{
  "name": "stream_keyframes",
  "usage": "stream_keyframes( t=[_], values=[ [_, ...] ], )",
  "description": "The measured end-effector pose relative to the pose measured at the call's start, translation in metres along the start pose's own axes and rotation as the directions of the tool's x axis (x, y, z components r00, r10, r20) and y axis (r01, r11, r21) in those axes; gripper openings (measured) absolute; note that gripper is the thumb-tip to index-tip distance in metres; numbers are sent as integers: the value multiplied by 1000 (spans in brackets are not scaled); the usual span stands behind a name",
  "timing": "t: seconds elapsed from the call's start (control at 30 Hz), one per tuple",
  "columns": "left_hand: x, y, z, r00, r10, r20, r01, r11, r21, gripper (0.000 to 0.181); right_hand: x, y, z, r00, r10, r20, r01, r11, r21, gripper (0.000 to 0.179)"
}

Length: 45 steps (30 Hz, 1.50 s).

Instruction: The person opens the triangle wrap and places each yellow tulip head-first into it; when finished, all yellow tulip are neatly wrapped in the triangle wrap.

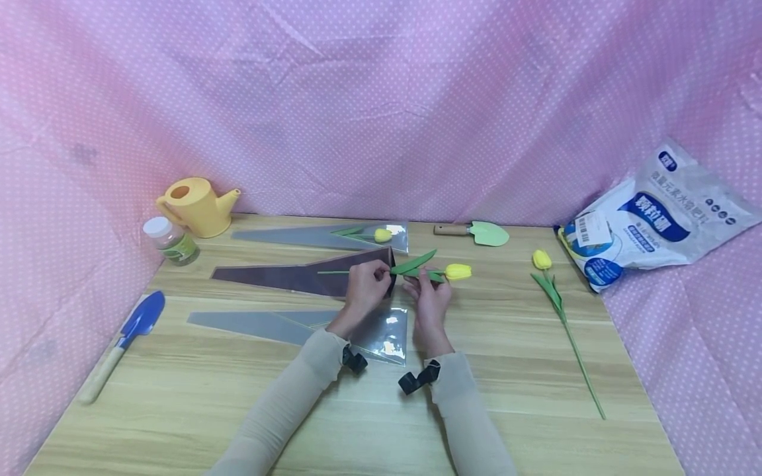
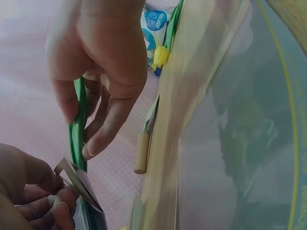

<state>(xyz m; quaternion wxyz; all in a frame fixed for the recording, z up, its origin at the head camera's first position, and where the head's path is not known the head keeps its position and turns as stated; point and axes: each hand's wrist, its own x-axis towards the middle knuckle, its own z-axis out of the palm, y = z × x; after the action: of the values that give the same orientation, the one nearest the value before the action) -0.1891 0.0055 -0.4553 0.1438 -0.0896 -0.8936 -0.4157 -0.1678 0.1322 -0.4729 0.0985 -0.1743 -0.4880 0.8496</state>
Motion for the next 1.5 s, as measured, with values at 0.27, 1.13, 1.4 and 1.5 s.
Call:
stream_keyframes(
  t=[0.27,1.13,1.4,1.5],
  values=[
    [0,2,-1,999,27,-18,-27,999,-24,11,-1,2,3,998,53,24,-53,999,4,12],
    [0,4,-4,999,36,-3,-36,997,-62,12,-3,2,1,985,173,15,-174,979,103,13],
    [-1,5,-5,998,53,-24,-55,996,-69,11,-2,-1,2,978,208,19,-209,972,106,8],
    [0,5,-6,998,51,-34,-54,996,-67,11,0,-1,0,980,197,1,-196,974,110,7]
  ],
)
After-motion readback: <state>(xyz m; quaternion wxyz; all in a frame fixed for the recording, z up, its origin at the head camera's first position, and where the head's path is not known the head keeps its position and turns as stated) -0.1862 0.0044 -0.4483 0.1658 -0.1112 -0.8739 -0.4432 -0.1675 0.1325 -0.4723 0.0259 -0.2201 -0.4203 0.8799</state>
